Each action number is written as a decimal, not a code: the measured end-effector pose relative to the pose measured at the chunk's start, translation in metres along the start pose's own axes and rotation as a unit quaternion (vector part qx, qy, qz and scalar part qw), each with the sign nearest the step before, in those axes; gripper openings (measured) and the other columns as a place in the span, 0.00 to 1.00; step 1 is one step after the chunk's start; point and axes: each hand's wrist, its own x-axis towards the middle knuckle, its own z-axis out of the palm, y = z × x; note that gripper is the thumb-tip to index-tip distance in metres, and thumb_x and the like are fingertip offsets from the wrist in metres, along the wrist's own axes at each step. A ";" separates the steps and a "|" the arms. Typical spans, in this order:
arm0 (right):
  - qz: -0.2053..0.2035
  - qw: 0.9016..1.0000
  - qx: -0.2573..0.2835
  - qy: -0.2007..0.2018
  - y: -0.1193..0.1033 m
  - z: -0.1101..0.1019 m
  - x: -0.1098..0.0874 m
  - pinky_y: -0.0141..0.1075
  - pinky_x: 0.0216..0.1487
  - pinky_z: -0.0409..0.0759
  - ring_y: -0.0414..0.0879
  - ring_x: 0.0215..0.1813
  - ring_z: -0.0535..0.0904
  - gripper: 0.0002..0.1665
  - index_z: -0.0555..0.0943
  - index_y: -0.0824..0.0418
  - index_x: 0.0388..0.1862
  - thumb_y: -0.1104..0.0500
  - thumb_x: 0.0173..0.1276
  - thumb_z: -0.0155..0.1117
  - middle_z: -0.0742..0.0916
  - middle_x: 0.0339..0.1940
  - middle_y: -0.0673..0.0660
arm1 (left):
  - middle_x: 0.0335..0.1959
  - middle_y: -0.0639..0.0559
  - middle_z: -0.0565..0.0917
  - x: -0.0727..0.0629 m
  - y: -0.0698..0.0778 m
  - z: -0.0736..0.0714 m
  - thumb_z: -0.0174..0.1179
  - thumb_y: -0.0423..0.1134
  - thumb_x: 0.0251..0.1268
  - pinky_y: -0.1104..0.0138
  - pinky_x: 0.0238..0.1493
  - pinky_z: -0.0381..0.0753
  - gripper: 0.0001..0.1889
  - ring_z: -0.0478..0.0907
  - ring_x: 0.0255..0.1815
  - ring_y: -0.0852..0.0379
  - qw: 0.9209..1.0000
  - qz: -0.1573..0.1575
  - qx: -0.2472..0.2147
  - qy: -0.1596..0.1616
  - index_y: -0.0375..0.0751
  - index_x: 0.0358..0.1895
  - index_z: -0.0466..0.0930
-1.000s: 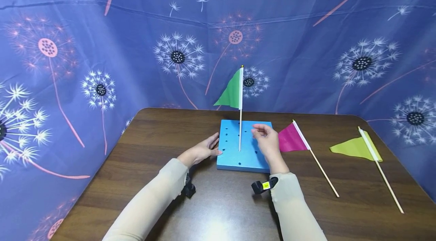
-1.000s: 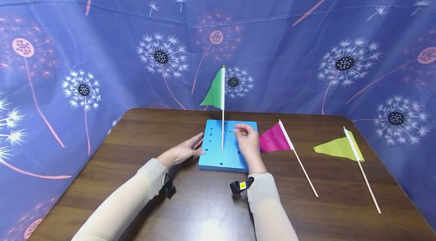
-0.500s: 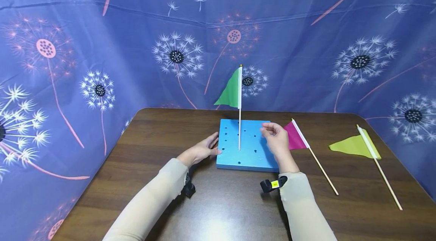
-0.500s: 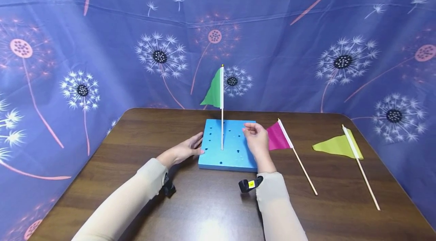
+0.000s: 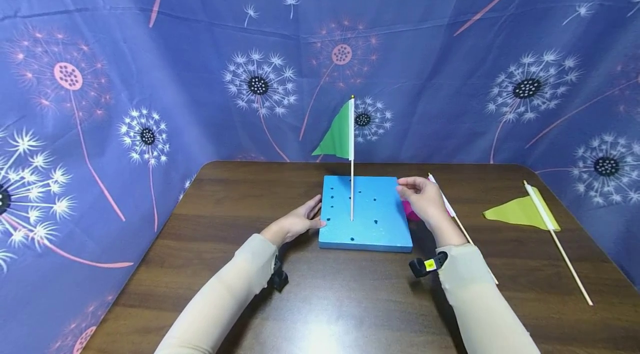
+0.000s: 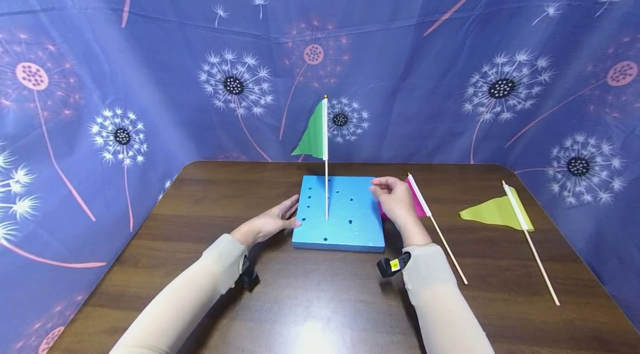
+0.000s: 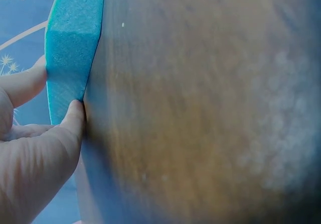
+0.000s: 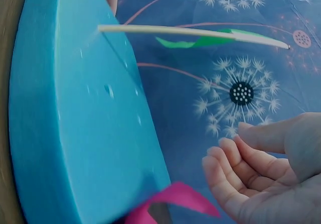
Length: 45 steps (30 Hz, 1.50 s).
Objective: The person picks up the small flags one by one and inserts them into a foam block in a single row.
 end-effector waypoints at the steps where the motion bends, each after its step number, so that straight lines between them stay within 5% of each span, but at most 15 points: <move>1: 0.001 1.000 -0.002 -0.010 0.002 -0.003 0.000 0.38 0.49 0.84 0.52 0.45 0.86 0.19 0.78 0.70 0.57 0.59 0.72 0.59 0.84 0.49 0.69 | 0.80 0.43 0.43 0.000 -0.001 0.000 0.54 0.28 0.70 0.52 0.77 0.51 0.43 0.43 0.80 0.47 1.000 -0.002 0.001 0.001 0.41 0.79 0.34; 8: 0.014 0.999 -0.029 -0.044 0.010 -0.022 -0.006 0.53 0.57 0.79 0.60 0.52 0.84 0.20 0.78 0.67 0.58 0.56 0.74 0.57 0.84 0.53 0.70 | 0.80 0.43 0.42 -0.001 -0.005 0.000 0.54 0.29 0.70 0.51 0.77 0.51 0.43 0.42 0.80 0.47 1.000 -0.008 0.005 -0.003 0.42 0.79 0.34; 16: 0.025 0.998 -0.037 -0.033 0.024 -0.050 -0.010 0.37 0.48 0.85 0.40 0.41 0.87 0.24 0.77 0.70 0.59 0.54 0.72 0.59 0.86 0.50 0.67 | 0.80 0.43 0.42 -0.001 -0.007 -0.001 0.53 0.30 0.71 0.50 0.77 0.50 0.43 0.42 0.80 0.46 1.000 -0.007 0.013 -0.012 0.43 0.79 0.33; 21: 0.018 1.000 -0.021 -0.003 0.037 -0.071 -0.015 0.24 0.38 0.83 0.27 0.32 0.82 0.23 0.77 0.75 0.57 0.57 0.72 0.60 0.89 0.35 0.50 | 0.80 0.44 0.43 0.001 -0.008 -0.001 0.54 0.31 0.71 0.51 0.77 0.49 0.43 0.41 0.80 0.47 1.000 -0.007 0.015 -0.009 0.43 0.79 0.34; 24: 0.017 1.000 -0.003 0.018 0.045 -0.080 -0.016 0.24 0.35 0.82 0.29 0.30 0.83 0.23 0.78 0.76 0.54 0.58 0.71 0.62 0.87 0.29 0.42 | 0.80 0.43 0.43 0.001 -0.008 -0.002 0.54 0.31 0.71 0.51 0.77 0.49 0.43 0.42 0.80 0.47 1.000 -0.003 0.018 -0.008 0.43 0.79 0.34; 30: 0.022 0.999 -0.001 0.029 0.064 -0.100 -0.016 0.23 0.35 0.82 0.36 0.33 0.86 0.26 0.79 0.74 0.53 0.52 0.68 0.65 0.90 0.33 0.49 | 0.80 0.43 0.42 0.001 -0.006 -0.002 0.54 0.31 0.71 0.51 0.77 0.49 0.43 0.42 0.80 0.47 1.000 0.000 0.016 -0.008 0.42 0.79 0.34; 37: 0.034 0.999 -0.015 0.029 0.083 -0.119 -0.020 0.21 0.35 0.81 0.33 0.33 0.86 0.30 0.78 0.73 0.55 0.48 0.67 0.65 0.86 0.28 0.34 | 0.80 0.44 0.42 0.000 -0.005 -0.001 0.54 0.30 0.71 0.52 0.77 0.50 0.43 0.42 0.80 0.47 1.000 -0.003 0.013 -0.008 0.43 0.79 0.33; 42: 0.012 0.999 -0.010 0.029 0.077 -0.125 -0.028 0.20 0.33 0.81 0.30 0.30 0.84 0.27 0.77 0.78 0.53 0.54 0.69 0.63 0.84 0.27 0.31 | 0.80 0.43 0.42 0.000 -0.004 -0.001 0.54 0.30 0.70 0.52 0.77 0.50 0.43 0.43 0.80 0.46 1.000 -0.001 0.012 -0.008 0.42 0.79 0.33; 45: 0.010 0.999 0.008 0.032 0.077 -0.130 -0.030 0.22 0.33 0.82 0.29 0.29 0.84 0.19 0.81 0.73 0.47 0.57 0.69 0.63 0.85 0.26 0.31 | 0.80 0.42 0.42 0.000 -0.003 0.000 0.54 0.30 0.70 0.52 0.77 0.50 0.43 0.42 0.80 0.46 1.000 0.001 0.013 -0.007 0.41 0.79 0.34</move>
